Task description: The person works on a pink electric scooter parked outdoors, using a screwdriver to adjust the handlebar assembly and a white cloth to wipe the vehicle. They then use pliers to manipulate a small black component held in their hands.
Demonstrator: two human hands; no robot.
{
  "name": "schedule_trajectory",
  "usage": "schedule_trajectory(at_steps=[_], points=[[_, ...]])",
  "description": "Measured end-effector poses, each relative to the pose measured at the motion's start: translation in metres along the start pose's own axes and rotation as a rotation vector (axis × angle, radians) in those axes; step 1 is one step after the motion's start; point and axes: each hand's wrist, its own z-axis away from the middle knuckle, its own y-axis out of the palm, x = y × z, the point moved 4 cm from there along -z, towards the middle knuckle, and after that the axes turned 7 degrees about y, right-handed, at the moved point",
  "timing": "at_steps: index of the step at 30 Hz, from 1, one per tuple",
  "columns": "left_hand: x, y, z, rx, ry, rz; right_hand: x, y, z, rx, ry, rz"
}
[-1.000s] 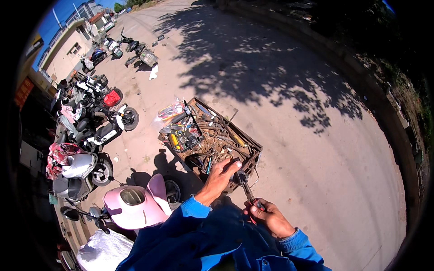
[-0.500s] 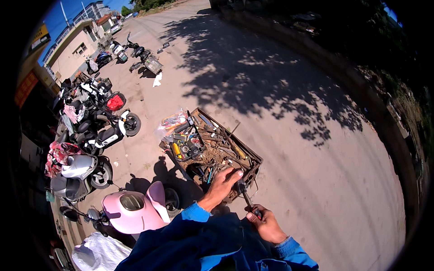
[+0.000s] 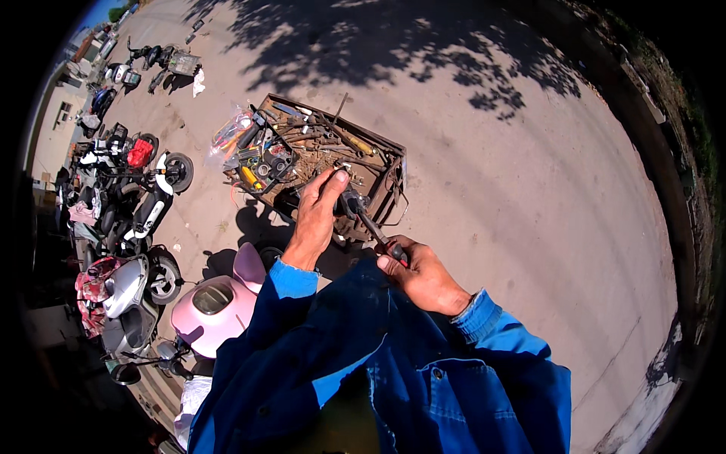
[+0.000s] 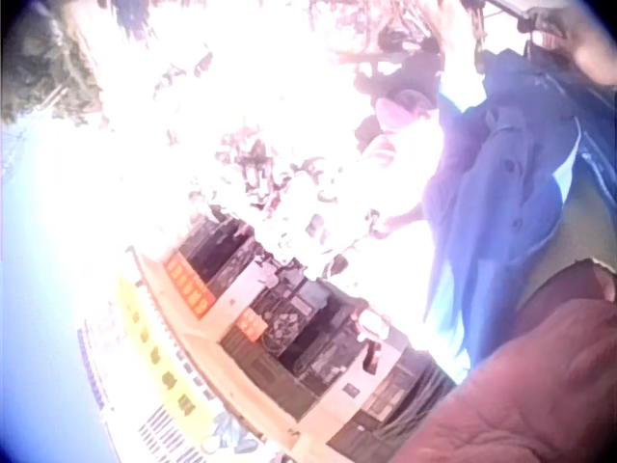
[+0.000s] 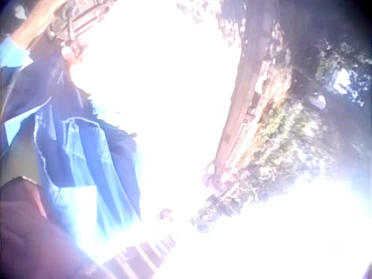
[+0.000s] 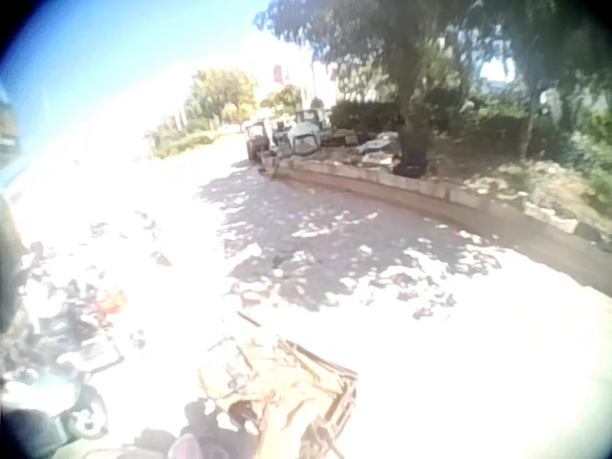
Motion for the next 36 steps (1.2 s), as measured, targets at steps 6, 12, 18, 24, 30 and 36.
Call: schedule_trajectory(at_steps=[6,12,18,24,30,36], points=[[0.017,-0.006,0.003,-0.098,0.012,-0.23,-0.01,0.004,0.002,0.017,0.057,-0.093],[0.018,-0.004,0.007,-0.101,-0.03,-0.174,-0.019,0.004,-0.002,0.033,-0.063,-0.024],[0.026,0.0,0.014,0.048,-0.126,-0.179,-0.022,0.0,0.007,-0.065,-0.034,0.247],[0.037,-0.009,0.026,0.03,-0.131,-0.131,-0.038,0.004,0.001,0.015,0.033,0.149],[0.032,-0.021,0.026,-0.039,-0.019,-0.372,-0.025,0.016,-0.004,0.004,0.05,0.16],[0.044,-0.033,0.033,-0.1,-0.109,-0.16,-0.03,0.022,-0.017,-0.006,0.031,0.34]])
